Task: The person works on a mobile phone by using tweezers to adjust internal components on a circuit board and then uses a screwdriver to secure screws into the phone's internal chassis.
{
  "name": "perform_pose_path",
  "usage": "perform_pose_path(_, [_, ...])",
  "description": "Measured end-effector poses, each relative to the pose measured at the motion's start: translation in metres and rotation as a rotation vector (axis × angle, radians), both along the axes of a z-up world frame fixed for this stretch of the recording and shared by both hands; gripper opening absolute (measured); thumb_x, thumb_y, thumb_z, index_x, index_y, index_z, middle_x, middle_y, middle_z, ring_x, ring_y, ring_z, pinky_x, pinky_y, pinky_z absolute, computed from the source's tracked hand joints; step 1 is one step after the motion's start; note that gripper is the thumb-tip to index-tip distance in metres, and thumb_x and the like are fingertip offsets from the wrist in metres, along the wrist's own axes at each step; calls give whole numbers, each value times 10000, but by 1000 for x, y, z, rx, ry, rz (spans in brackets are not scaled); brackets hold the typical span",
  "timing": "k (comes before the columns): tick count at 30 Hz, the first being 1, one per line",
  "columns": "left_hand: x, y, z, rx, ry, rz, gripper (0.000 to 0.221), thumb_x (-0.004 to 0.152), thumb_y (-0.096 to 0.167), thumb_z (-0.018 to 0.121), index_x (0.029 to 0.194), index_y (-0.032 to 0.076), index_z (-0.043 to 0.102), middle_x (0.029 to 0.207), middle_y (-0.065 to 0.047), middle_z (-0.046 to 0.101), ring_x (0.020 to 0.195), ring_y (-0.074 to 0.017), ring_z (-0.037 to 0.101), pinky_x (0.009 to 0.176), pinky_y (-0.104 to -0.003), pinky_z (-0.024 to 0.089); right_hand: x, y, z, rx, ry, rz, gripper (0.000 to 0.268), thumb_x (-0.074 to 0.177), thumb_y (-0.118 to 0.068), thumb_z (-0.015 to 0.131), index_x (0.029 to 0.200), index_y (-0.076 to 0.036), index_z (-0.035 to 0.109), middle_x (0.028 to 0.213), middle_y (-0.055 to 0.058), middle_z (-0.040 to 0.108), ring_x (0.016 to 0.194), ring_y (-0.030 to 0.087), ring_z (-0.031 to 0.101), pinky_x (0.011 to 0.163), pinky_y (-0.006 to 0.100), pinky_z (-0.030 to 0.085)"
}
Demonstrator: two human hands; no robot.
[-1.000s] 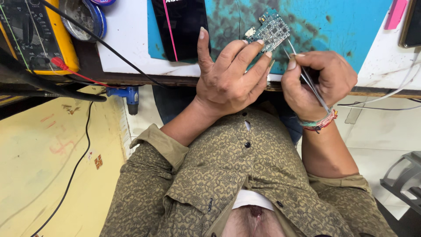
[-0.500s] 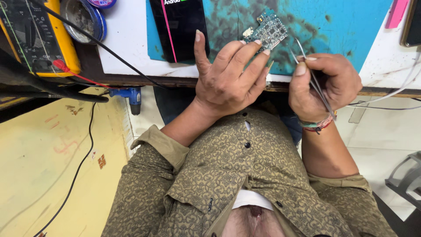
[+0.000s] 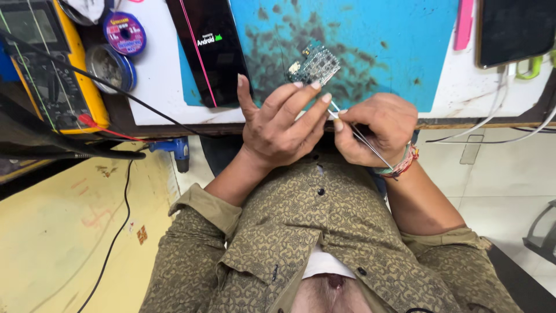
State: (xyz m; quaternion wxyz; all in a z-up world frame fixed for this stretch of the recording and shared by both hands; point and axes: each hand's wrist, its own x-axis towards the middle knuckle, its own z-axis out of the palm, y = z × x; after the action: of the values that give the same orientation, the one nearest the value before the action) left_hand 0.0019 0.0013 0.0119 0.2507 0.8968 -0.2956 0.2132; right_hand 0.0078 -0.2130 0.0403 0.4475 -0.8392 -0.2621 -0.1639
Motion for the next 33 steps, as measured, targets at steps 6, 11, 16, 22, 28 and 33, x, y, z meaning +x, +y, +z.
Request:
perform_pose_path(6, [-1, 1, 2, -36, 11, -6, 144, 985, 260, 825, 1107, 192, 790, 1246, 60, 673, 1218, -151, 607, 1278, -622, -23, -1, -6, -6, 122, 146, 38, 65, 891, -30, 723, 922, -36, 667, 735, 80, 654, 627, 227, 640, 575, 327, 472])
perform_pose_path(11, [-1, 1, 6, -61, 31, 12, 117, 979, 255, 828, 1054, 176, 786, 1216, 48, 680, 1226, -157, 605, 1291, -585, -28, -12, -17, -22, 251, 216, -18, 94, 959, -98, 614, 994, -30, 668, 745, 82, 651, 584, 193, 628, 568, 301, 468])
perform_pose_path(16, [6, 1, 16, -139, 9, -3, 178, 944, 285, 838, 885, 156, 731, 1090, 4, 675, 1094, -173, 621, 1175, -518, 171, -24, -2, -31, 588, 296, -310, 279, 1057, -215, 522, 1177, -1, 655, 900, 86, 705, 761, 218, 711, 641, 294, 576])
perform_pose_path(22, [11, 14, 15, -175, 37, -167, 216, 914, 241, 848, 819, 153, 676, 963, 13, 653, 894, -165, 615, 842, -371, 364, -2, 2, -13, 2, 118, -330, 459, 1032, -95, 695, 1439, 50, 542, 1315, 207, 667, 1164, 344, 638, 993, 402, 521])
perform_pose_path(28, [25, 7, 43, -182, 106, -147, 189, 894, 247, 832, 953, 121, 704, 997, -2, 655, 928, -182, 612, 803, -373, 376, 26, 26, 30, -214, 143, -385, 784, 922, -151, 783, 1534, 96, 359, 1606, 330, 338, 1442, 523, 433, 1207, 545, 357])
perform_pose_path(33, [11, 11, 28, -205, -4, -206, 192, 905, 264, 805, 993, 141, 687, 1006, -7, 646, 893, -200, 625, 789, -395, 415, 8, 13, 6, -38, 116, -340, 549, 923, -115, 767, 1395, 13, 517, 1573, 302, 415, 1437, 448, 472, 1226, 510, 393])
